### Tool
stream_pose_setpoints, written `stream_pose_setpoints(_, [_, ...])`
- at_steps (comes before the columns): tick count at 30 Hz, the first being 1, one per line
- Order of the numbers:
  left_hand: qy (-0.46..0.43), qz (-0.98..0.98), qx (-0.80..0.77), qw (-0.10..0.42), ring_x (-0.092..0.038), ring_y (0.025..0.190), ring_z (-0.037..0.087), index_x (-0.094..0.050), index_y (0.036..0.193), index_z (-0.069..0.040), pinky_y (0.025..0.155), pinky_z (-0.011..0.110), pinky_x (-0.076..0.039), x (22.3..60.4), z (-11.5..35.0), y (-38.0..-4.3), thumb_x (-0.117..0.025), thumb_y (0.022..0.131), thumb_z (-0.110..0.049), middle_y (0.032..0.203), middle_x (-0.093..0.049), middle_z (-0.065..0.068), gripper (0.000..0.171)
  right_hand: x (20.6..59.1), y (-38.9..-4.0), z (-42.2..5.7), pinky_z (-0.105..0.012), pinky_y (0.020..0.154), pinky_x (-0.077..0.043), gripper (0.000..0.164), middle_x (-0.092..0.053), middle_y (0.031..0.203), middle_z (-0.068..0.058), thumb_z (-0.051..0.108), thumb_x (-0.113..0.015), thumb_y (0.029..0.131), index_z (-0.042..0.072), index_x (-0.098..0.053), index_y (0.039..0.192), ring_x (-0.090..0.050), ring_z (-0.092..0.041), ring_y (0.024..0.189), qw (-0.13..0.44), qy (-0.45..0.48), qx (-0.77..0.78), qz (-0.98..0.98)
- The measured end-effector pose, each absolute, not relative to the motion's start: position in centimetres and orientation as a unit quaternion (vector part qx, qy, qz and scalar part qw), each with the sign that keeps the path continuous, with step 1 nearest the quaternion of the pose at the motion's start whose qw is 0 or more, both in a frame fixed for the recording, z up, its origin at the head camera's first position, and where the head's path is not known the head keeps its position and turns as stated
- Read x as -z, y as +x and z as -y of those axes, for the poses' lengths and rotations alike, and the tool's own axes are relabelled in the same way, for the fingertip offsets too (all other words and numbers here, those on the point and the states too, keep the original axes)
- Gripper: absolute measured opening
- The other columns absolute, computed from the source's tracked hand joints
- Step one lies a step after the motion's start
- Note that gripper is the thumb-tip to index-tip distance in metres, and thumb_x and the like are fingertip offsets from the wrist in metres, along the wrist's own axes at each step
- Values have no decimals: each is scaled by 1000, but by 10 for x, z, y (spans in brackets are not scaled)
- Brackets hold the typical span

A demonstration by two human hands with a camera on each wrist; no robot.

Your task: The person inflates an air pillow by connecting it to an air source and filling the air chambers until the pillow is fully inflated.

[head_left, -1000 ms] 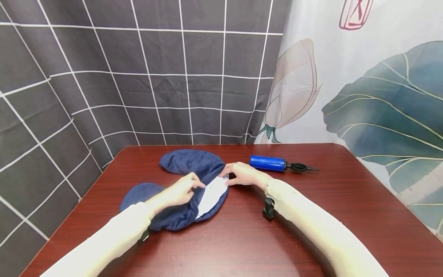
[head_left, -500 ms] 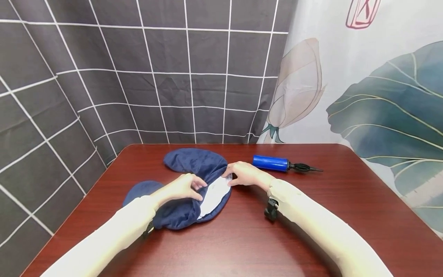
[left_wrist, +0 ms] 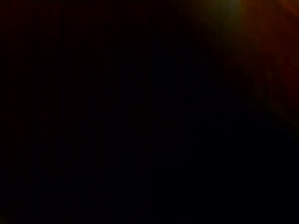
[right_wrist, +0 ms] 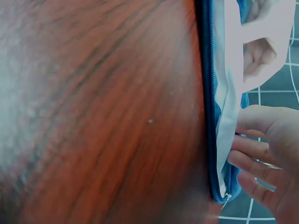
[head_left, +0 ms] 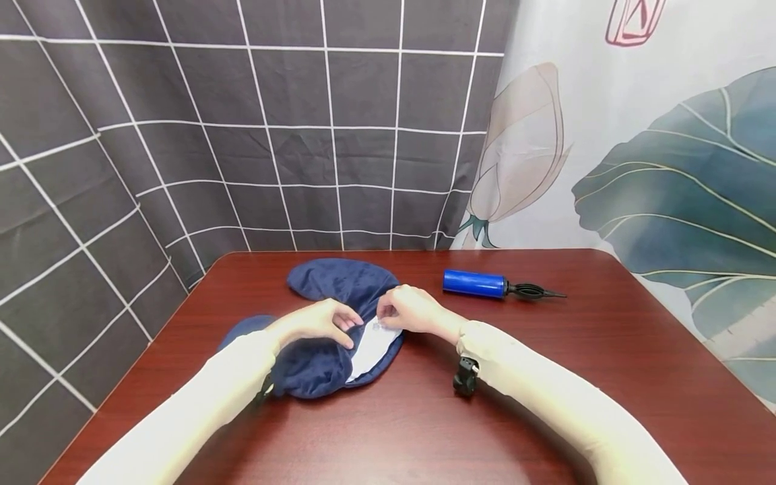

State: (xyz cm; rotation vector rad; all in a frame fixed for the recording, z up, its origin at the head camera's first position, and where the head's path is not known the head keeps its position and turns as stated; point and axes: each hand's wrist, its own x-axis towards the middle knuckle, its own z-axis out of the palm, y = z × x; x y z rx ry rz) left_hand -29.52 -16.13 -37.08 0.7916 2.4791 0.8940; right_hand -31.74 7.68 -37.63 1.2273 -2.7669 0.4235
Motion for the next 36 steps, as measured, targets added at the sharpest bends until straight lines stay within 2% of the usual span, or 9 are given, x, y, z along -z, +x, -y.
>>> stream_pose_setpoints(7, [238,-845,-359,318,-60,115,21,-59,132,3,101,30,-50,359,166,-302,-73,85,-4,131,-63,18,49,380,-316,-76,-20,72,-51,6,-70,83,8,19,-71,84,22,-73,89,-62,-5,77,11,416,-186,890])
stream_pose_setpoints(11, [218,-833,-362,357,-56,123,25,-54,138,3,105,33,-48,353,167,-303,-70,87,-1,139,-57,20,54,384,-318,-75,-18,70,-49,3,-69,79,11,25,-73,84,24,-71,86,-60,-1,74,-1,418,-193,888])
stream_pose_setpoints(15, [224,-839,-348,354,-56,126,27,-53,138,3,106,35,-48,347,164,-301,-70,85,0,139,-57,22,56,385,-318,-73,-18,67,-47,9,-67,74,13,31,-76,84,26,-69,81,-58,0,71,12,409,-188,893])
stream_pose_setpoints(19, [218,-841,-354,345,-60,117,21,-56,135,3,100,29,-51,349,163,-300,-71,83,2,132,-62,20,54,388,-316,-69,-19,63,-45,14,-64,70,12,32,-78,83,25,-66,78,-56,0,68,31,403,-184,896])
stream_pose_setpoints(24, [199,-840,-371,342,-60,98,12,-61,129,6,86,20,-53,353,162,-306,-72,81,6,111,-69,11,49,389,-314,-66,-18,62,-44,12,-65,69,10,26,-77,81,24,-66,77,-56,0,66,36,404,-206,891])
stream_pose_setpoints(29, [193,-840,-382,333,-57,86,7,-64,123,10,78,18,-53,357,160,-311,-72,79,9,94,-66,2,44,389,-313,-66,-17,61,-44,12,-64,68,10,21,-75,79,23,-64,76,-55,0,65,37,405,-217,888])
stream_pose_setpoints(33, [202,-843,-389,312,-57,81,5,-66,119,11,75,18,-53,362,161,-311,-72,78,10,88,-66,1,42,389,-313,-66,-17,59,-42,13,-62,66,12,19,-73,77,23,-61,75,-54,1,64,46,411,-213,885])
stream_pose_setpoints(36, [238,-854,-372,273,-59,80,5,-69,115,9,75,18,-54,366,161,-309,-75,76,7,89,-70,5,40,389,-314,-66,-18,57,-40,14,-59,64,14,20,-73,74,23,-60,74,-52,1,62,55,412,-196,888])
